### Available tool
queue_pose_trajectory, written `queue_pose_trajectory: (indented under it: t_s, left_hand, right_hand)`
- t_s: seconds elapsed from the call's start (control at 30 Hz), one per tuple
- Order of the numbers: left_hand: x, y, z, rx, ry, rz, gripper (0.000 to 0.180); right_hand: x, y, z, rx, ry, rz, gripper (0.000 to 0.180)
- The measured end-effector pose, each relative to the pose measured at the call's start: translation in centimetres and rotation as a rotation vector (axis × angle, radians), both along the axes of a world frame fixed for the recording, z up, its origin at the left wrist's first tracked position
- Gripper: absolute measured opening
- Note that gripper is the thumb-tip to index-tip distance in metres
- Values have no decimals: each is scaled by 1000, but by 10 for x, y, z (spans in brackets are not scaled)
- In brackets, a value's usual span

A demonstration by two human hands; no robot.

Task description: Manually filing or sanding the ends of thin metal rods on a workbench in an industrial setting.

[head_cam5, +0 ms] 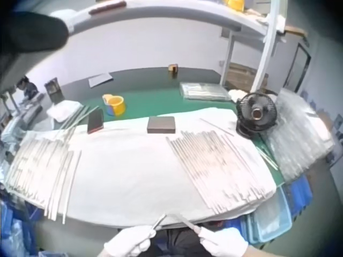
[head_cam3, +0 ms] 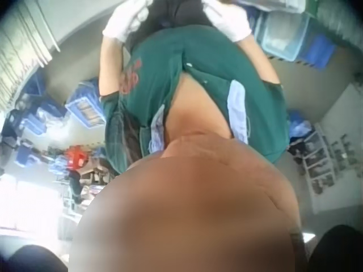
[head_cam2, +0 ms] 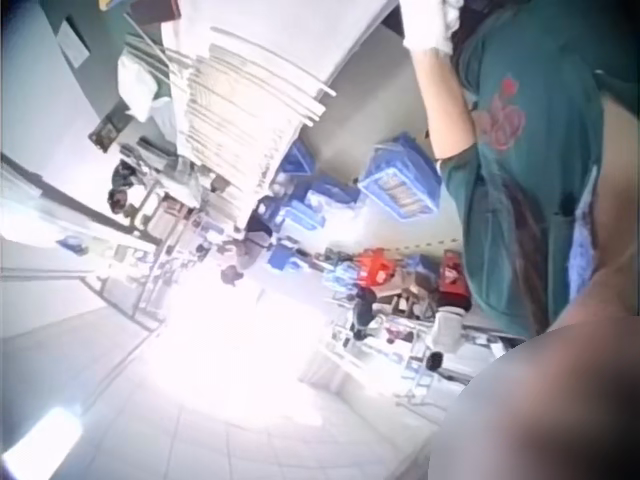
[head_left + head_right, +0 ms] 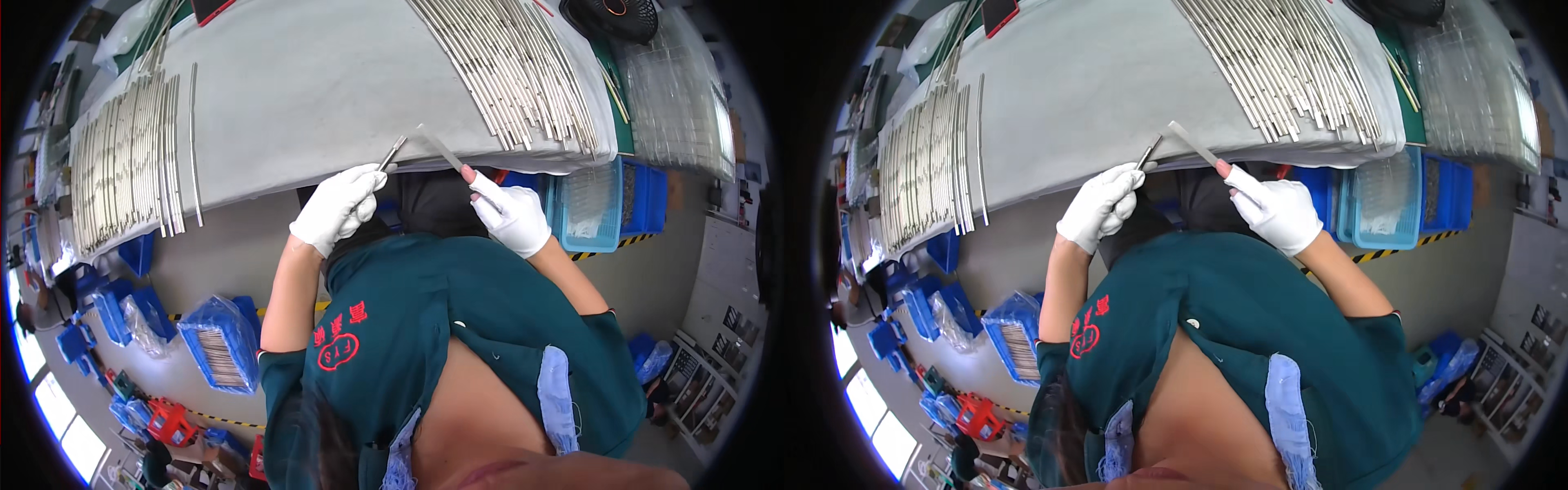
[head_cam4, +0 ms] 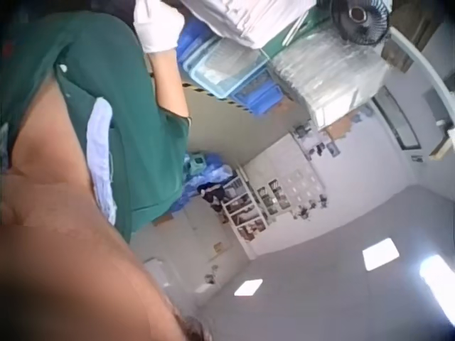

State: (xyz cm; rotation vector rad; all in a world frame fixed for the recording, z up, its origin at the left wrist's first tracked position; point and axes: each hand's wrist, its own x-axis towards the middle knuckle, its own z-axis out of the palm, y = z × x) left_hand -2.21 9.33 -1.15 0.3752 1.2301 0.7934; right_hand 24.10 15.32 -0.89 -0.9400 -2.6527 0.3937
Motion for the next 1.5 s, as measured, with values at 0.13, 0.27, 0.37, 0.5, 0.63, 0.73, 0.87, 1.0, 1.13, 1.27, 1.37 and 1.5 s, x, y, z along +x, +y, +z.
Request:
queue_pose_trajectory:
  t_s: [0.13,0.27,0.37,0.5,0.63,0.73,0.87,1.0,1.13,1.27,1.37,1.5]
  left_hand:
    - [1,3,4,-3,9,-17,27]
    - [4,4,5,-27,56,-22,23]
    - [5,5,6,-31,43,1,24]
    - [6,3,5,-8,35,15,29]
    - [5,2,8,-20,-22,8,21]
    - [6,0,4,-73,-116,22,20]
    - [5,-1,-1,-30,-81,21,20]
    - [3,0,-1,-74,-110,29,20]
    - [5,1,4,-33,-87,32,26]
    - [3,2,-3,-39,-88,29,26]
    - [5,0,-3,-84,-120,25,26]
    - [8,1,1,-36,-122,32,28]
  right_hand:
    - [-1,-2,0,-27,75,-12,47]
    - [-14,-2,-3,-24,-12,12,50]
    - [-19,2,1,21,-129,29,52]
    - [-41,9,-4,100,-169,32,51]
    - [-25,2,1,52,-235,38,52]
    - [-25,2,4,39,-257,32,53]
    - [-42,5,-1,88,-194,24,49]
    - [-18,-3,-2,47,-220,48,53]
    - [-39,10,-1,164,-179,18,51]
    - [-41,4,0,96,-169,-13,48]
    - [-22,-4,-1,31,-259,-16,47]
    - [-46,14,-3,49,-128,-66,42]
